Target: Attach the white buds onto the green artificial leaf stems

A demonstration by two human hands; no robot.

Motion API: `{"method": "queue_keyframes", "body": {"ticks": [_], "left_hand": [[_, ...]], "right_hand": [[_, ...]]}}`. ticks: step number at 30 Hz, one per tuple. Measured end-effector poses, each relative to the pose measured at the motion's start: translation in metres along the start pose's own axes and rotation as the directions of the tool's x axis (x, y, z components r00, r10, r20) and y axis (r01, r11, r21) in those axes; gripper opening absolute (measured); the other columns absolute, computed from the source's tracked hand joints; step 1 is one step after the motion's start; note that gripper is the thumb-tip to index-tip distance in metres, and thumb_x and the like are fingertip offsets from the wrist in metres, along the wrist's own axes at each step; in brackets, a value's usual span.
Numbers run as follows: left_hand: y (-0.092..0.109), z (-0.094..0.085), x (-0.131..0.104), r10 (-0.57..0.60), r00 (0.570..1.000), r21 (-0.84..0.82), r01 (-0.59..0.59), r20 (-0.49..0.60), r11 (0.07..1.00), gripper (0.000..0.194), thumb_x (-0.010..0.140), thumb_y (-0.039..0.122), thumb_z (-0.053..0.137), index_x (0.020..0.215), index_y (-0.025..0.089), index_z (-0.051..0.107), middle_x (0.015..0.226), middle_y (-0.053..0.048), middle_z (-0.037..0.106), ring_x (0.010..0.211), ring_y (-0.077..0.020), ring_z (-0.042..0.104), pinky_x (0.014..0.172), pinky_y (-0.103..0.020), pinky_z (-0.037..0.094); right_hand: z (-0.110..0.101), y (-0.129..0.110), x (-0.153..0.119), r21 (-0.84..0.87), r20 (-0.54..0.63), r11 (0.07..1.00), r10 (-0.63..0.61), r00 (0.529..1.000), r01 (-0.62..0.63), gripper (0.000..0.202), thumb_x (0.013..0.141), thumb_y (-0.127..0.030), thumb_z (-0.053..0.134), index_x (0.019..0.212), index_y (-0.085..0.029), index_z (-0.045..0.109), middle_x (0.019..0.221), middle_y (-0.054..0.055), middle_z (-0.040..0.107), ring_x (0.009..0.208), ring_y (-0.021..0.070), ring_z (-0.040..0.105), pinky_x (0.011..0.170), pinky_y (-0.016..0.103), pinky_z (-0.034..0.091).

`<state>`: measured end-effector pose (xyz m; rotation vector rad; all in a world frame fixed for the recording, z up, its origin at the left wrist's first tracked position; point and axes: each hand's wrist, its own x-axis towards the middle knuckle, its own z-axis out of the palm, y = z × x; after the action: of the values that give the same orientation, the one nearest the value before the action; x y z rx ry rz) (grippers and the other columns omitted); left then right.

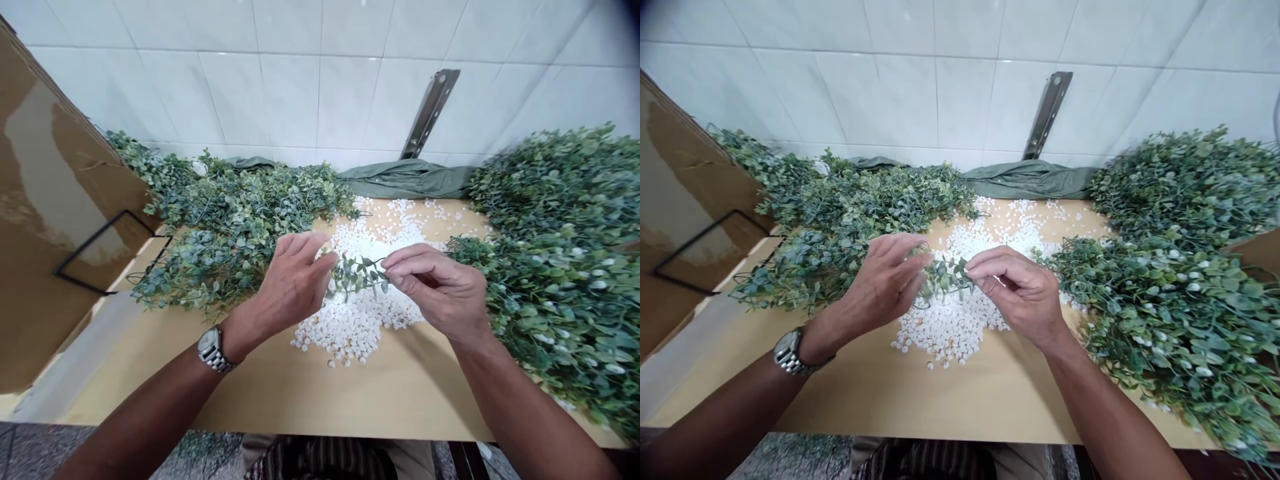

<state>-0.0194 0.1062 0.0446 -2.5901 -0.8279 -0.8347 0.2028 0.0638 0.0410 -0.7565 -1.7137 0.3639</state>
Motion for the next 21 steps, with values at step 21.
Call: {"method": "queue_keyframes", "body": {"ticks": [21], "left_hand": [[0.018, 0.004, -0.016, -0.392, 0.909, -0.682, 0.377, 0.142, 0.627, 0.008, 0.083, 0.020, 0.054, 0.080, 0.017, 0.060, 0.070, -0.001, 0.060, 0.062, -0.0131, 0.054, 0.059, -0.028, 0.045]], "right_hand": [[-0.006, 0.000, -0.005, -0.030, -0.216, 0.999, -0.026, 0.976, 0.020, 0.014, 0.075, -0.014, 0.069, 0.074, -0.028, 0.071, 0.078, 0.001, 0.069, 0.073, 0.0177, 0.064, 0.060, 0.032, 0.053]]}}
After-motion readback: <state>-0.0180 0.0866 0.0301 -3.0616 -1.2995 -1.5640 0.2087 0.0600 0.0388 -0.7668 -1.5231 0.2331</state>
